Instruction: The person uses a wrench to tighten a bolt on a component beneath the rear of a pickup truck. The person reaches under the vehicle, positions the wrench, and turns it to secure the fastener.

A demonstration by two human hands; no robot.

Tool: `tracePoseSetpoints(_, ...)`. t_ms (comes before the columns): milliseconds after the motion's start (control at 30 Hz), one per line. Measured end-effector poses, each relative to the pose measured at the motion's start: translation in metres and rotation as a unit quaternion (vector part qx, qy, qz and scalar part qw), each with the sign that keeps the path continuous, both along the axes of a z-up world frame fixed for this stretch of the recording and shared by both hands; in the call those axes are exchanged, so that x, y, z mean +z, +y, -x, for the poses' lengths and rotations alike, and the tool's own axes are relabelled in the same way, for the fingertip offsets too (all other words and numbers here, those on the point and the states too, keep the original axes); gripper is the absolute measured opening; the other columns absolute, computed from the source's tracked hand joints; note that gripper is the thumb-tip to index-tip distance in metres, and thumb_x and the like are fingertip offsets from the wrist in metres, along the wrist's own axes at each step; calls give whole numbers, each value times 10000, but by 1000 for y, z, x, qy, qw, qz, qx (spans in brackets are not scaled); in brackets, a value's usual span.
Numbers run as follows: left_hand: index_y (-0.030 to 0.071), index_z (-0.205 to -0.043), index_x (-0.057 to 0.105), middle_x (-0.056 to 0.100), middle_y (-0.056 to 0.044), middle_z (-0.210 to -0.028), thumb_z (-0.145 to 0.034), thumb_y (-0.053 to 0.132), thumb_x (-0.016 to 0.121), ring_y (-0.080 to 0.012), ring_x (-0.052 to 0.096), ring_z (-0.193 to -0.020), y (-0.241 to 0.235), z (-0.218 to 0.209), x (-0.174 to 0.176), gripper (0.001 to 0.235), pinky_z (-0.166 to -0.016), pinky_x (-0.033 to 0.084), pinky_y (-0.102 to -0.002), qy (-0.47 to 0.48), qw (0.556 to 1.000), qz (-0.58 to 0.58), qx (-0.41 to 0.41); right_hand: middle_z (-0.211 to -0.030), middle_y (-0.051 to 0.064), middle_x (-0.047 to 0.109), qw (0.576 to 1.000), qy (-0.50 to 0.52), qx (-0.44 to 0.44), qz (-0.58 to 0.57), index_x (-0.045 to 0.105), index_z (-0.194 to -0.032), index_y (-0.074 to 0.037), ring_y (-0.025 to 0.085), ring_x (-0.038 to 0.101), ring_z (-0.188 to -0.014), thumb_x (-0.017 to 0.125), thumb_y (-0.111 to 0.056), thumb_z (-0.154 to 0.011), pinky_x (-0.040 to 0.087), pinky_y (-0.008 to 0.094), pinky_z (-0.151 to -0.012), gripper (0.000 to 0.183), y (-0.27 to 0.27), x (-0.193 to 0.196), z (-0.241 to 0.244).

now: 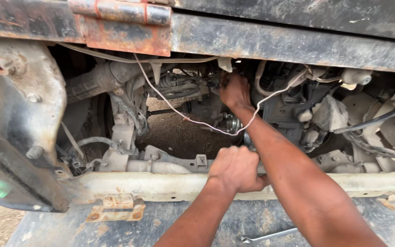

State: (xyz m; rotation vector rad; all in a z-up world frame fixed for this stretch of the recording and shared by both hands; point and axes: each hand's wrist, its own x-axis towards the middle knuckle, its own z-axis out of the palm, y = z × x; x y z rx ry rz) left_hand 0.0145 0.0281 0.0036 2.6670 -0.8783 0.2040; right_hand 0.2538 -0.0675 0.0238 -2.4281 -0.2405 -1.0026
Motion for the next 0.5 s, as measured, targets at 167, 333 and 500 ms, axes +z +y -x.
tracePoseSetpoints(167,65,-820,795,780,-153,-840,-816,611,644,-302,780,-808,-1,2,-4,567,-795,616,-447,26,999,-18,-3,-981,276,721,1000,-6,-26,-2,679,-1047,49,407,721,-906,754,-186,-775,557,495,-818,367,2,-10,-2)
tracePoseSetpoints(333,60,-848,784,754,-183,-860,-795,626,680,-344,754,-823,2,2,-4,578,-783,607,-469,2,1000,-6,-4,-1011,283,716,1000,5,-9,-8,679,-1053,39,433,700,-942,739,-204,-802,546,509,-841,354,-9,-10,-2)
tracePoseSetpoints(500,77,-864,794,756,-189,-867,-741,532,725,-353,754,-818,5,-2,3,476,-796,601,-478,-11,1000,9,-6,-1040,290,712,999,-3,-23,24,678,-1059,29,460,680,-978,723,-221,-828,534,524,-865,343,-1,-7,-3)
